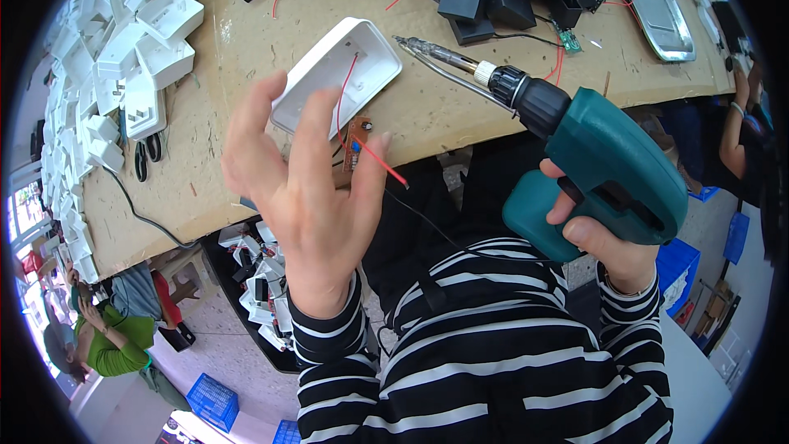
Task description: Soldering small electrical wires into plastic casing components at a manual workstation.
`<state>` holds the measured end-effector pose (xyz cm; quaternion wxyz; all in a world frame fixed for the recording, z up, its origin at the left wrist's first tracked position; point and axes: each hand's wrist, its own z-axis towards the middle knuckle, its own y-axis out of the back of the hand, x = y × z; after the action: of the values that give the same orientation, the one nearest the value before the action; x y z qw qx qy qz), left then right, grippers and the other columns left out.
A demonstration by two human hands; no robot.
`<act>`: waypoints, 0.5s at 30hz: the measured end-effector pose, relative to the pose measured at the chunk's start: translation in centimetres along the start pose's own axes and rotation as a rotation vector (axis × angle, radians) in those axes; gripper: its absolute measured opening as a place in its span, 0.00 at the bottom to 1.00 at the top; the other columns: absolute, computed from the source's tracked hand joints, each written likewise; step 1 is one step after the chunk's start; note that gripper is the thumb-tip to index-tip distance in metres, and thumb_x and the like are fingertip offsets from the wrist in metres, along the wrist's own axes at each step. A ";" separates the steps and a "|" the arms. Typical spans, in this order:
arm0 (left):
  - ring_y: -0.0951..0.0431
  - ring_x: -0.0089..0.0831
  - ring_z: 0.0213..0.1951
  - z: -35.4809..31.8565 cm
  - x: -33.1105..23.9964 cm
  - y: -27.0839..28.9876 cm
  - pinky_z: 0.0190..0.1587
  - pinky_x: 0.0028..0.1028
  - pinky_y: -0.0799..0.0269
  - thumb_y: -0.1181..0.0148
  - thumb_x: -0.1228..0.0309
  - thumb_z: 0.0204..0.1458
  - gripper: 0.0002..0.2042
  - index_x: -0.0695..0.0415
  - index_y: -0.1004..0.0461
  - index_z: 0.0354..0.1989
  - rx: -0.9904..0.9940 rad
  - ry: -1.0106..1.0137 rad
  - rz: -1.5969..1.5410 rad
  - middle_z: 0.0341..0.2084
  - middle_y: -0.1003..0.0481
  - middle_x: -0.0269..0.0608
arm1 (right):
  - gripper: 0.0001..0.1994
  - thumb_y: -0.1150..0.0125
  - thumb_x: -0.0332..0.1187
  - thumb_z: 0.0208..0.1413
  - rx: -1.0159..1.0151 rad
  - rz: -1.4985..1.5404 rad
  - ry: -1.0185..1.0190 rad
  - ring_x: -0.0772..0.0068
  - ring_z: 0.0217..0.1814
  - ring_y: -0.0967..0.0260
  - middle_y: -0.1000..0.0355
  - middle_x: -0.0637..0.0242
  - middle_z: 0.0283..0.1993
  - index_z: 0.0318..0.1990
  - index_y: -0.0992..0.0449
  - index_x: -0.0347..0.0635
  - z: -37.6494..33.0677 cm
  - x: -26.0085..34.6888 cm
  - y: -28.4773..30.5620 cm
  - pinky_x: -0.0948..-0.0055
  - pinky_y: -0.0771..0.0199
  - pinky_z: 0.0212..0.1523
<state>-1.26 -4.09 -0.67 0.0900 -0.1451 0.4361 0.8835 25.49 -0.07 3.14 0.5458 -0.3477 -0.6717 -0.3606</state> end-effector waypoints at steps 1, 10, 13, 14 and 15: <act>0.33 0.44 0.52 -0.3 0.0 0.1 0.53 0.38 0.44 0.30 0.72 0.35 0.21 0.57 0.24 0.43 -0.051 -0.015 -0.017 0.50 0.31 0.48 | 0.36 0.31 0.26 0.45 -0.001 0.002 0.000 0.69 0.38 0.25 0.28 0.44 0.52 0.64 0.39 0.33 0.0 0.0 0.1 0.69 0.24 0.43; 0.25 0.35 0.33 -1.2 0.1 -0.4 0.37 0.29 0.32 0.32 0.81 0.34 0.15 0.58 0.20 0.35 -0.054 -0.094 -0.290 0.34 0.24 0.41 | 0.36 0.31 0.27 0.47 -0.004 0.008 0.008 0.70 0.38 0.25 0.29 0.44 0.52 0.64 0.41 0.33 0.3 -0.1 0.0 0.71 0.24 0.43; 0.24 0.31 0.34 -1.3 0.4 -0.5 0.31 0.24 0.31 0.34 0.84 0.43 0.13 0.61 0.21 0.39 0.024 -0.141 -0.334 0.35 0.24 0.44 | 0.37 0.31 0.27 0.46 -0.016 0.028 0.029 0.70 0.37 0.25 0.28 0.44 0.52 0.64 0.41 0.32 0.4 -0.2 0.1 0.71 0.24 0.42; 0.24 0.30 0.33 -1.4 0.3 -0.6 0.30 0.23 0.31 0.34 0.84 0.43 0.13 0.61 0.20 0.39 0.015 -0.132 -0.341 0.34 0.24 0.44 | 0.37 0.30 0.27 0.46 -0.014 0.036 0.031 0.70 0.37 0.25 0.29 0.44 0.52 0.64 0.41 0.32 0.4 -0.2 0.0 0.71 0.24 0.42; 0.24 0.30 0.32 -1.4 0.3 -0.8 0.29 0.22 0.31 0.34 0.84 0.44 0.12 0.61 0.20 0.39 0.007 -0.123 -0.347 0.34 0.24 0.45 | 0.37 0.30 0.27 0.46 -0.011 0.044 0.033 0.69 0.37 0.25 0.29 0.43 0.52 0.64 0.41 0.32 0.4 -0.1 0.0 0.71 0.24 0.42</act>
<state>-1.07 -4.70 -2.18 0.2682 -0.1637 0.4011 0.8605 25.29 0.31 3.00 0.5626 -0.3597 -0.6527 -0.3578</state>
